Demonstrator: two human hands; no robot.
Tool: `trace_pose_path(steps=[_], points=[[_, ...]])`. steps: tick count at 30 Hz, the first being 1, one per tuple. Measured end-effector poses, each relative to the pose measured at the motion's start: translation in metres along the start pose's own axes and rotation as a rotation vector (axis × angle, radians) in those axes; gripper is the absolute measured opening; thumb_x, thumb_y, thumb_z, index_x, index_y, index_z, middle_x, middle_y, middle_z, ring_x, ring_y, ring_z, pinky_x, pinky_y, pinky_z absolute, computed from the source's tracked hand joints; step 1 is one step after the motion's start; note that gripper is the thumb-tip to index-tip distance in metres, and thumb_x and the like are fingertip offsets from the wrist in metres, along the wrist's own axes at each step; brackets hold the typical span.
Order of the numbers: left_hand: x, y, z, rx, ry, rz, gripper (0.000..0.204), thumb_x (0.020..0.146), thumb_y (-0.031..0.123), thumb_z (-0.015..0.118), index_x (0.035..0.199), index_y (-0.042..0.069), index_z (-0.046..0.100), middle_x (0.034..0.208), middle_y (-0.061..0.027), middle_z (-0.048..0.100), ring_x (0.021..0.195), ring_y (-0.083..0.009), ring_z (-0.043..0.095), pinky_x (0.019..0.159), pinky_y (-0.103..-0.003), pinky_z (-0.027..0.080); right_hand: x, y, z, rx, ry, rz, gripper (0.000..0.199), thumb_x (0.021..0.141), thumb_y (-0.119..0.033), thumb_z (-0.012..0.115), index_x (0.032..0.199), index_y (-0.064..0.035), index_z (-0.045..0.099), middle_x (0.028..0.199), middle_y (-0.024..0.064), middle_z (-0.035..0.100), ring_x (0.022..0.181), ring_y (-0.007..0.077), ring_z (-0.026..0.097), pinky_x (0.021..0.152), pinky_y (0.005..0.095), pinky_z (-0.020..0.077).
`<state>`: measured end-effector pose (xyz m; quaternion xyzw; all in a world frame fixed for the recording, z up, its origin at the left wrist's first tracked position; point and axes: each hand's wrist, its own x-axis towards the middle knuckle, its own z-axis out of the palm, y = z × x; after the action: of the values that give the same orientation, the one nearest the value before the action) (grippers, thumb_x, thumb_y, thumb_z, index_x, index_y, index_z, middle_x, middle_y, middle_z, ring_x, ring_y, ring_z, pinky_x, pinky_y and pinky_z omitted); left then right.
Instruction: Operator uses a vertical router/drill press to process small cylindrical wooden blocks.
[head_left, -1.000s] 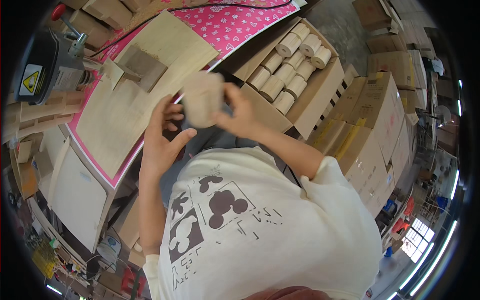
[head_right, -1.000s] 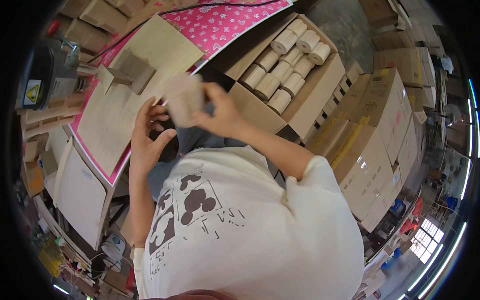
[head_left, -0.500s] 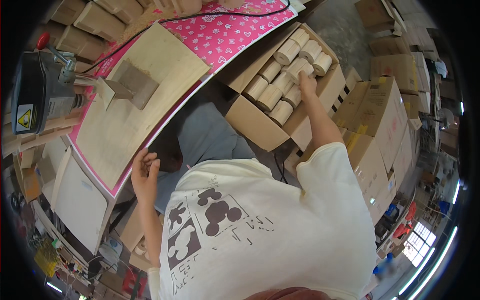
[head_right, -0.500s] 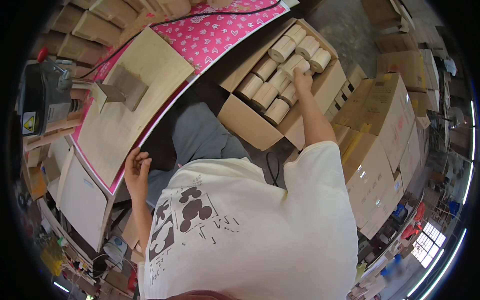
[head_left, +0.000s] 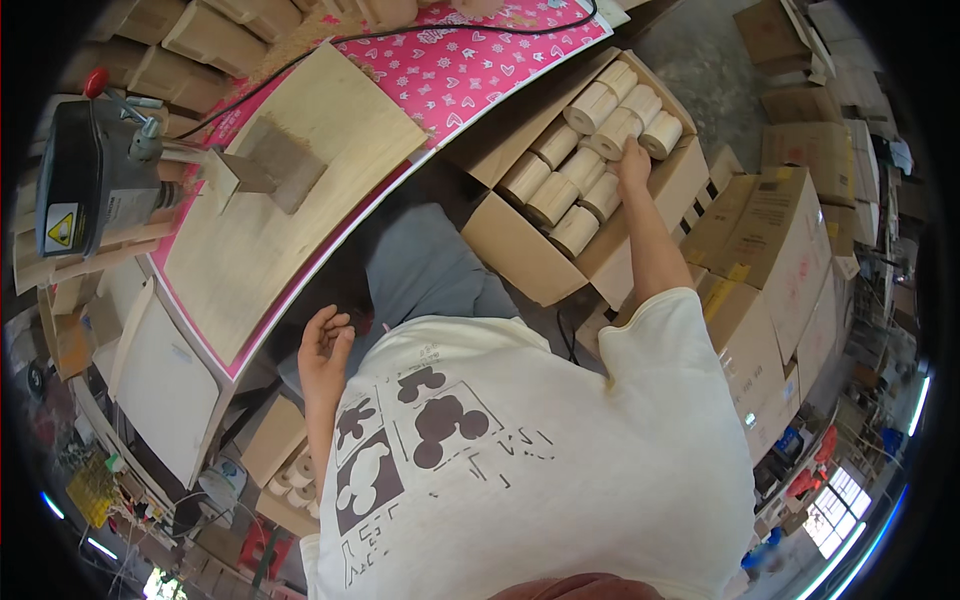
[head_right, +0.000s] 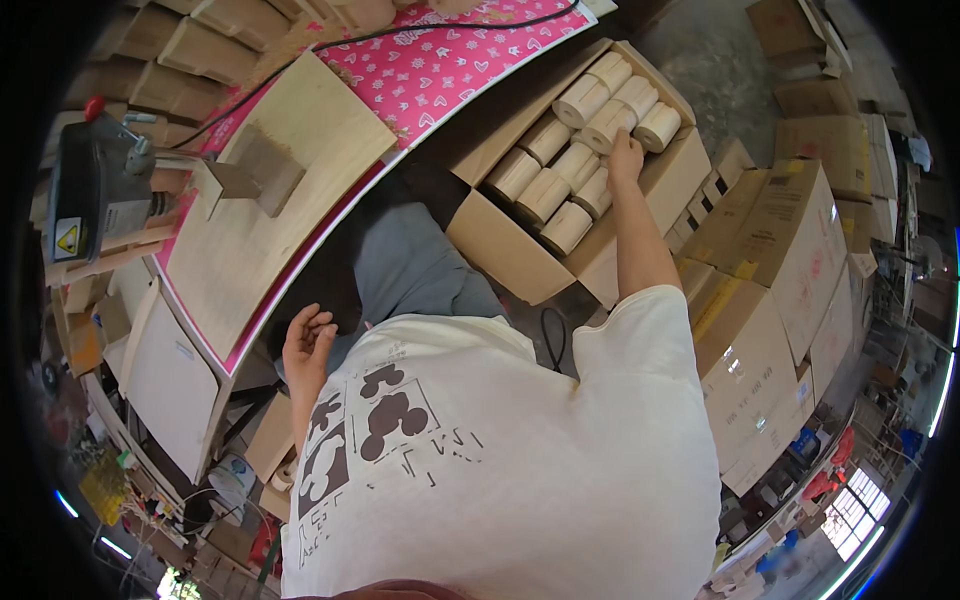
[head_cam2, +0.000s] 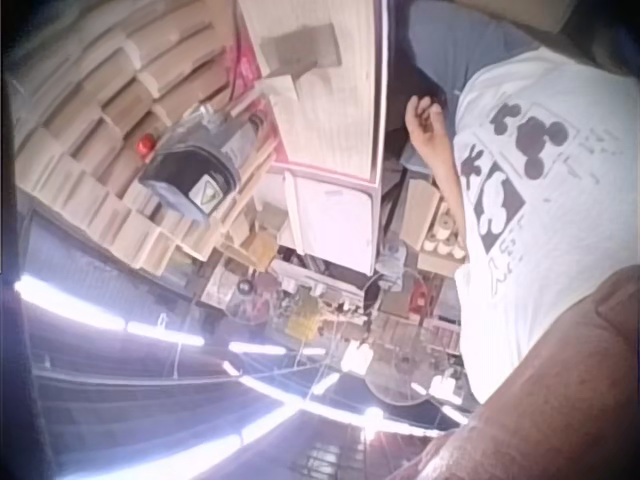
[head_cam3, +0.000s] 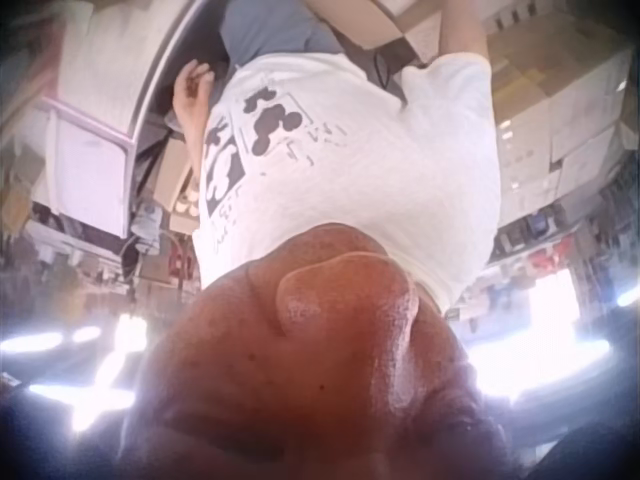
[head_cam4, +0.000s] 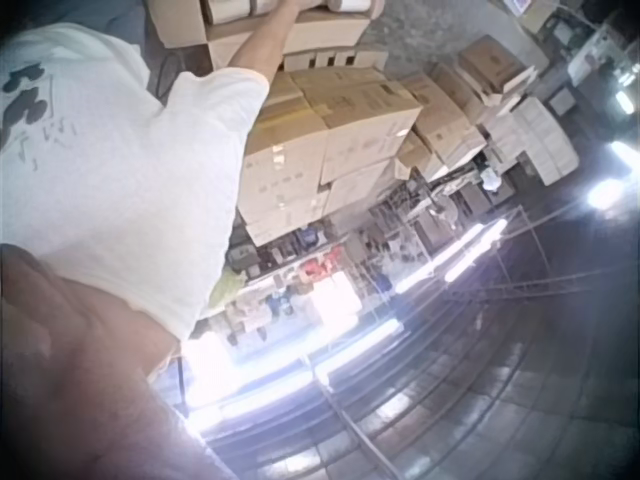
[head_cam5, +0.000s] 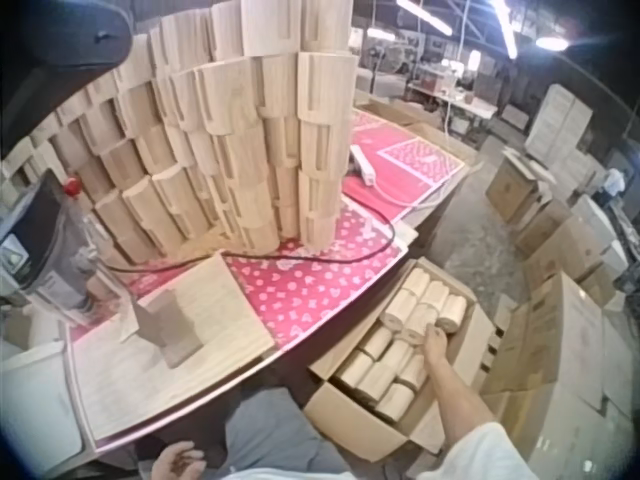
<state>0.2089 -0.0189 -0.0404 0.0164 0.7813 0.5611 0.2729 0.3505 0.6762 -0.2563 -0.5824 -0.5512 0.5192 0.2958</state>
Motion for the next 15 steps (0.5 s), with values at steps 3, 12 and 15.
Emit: trace_pose_path(steps=[3,12,15], points=[[0.011,-0.002,-0.006,-0.009,-0.020,0.040,0.049,0.107,0.000,0.079,0.153,-0.001,0.064,0.130,-0.0100,0.077,0.115,-0.0151,0.073,0.104,-0.030,0.058,-0.008,0.023,-0.012,0.007,0.114,-0.034,0.042,0.111,-0.039,0.068,0.123,0.0018,0.070,0.101,0.0065,0.068,0.079,0.0168,0.060,0.069,0.0350,0.0500],[-0.062,-0.066,-0.082,-0.210,0.479,0.043,0.048,0.114,0.016,0.075,0.158,0.001,0.061,0.117,-0.0092,0.079,0.102,-0.0165,0.077,0.092,-0.031,0.062,-0.266,-0.016,0.062,0.037,-0.408,-0.144,0.021,0.111,-0.006,0.070,0.131,-0.0043,0.075,0.118,0.0042,0.073,0.100,0.0132,0.068,0.087,0.0303,0.0573],[-0.077,-0.108,-0.093,-0.425,0.659,0.049,0.041,0.115,0.014,0.071,0.152,-0.002,0.063,0.110,-0.0115,0.079,0.095,-0.0150,0.075,0.087,-0.033,0.064,-0.350,-0.052,0.093,-0.094,-0.701,-0.358,0.020,0.114,-0.009,0.069,0.133,-0.0059,0.074,0.121,0.0041,0.076,0.103,0.0116,0.069,0.087,0.0297,0.0578]])
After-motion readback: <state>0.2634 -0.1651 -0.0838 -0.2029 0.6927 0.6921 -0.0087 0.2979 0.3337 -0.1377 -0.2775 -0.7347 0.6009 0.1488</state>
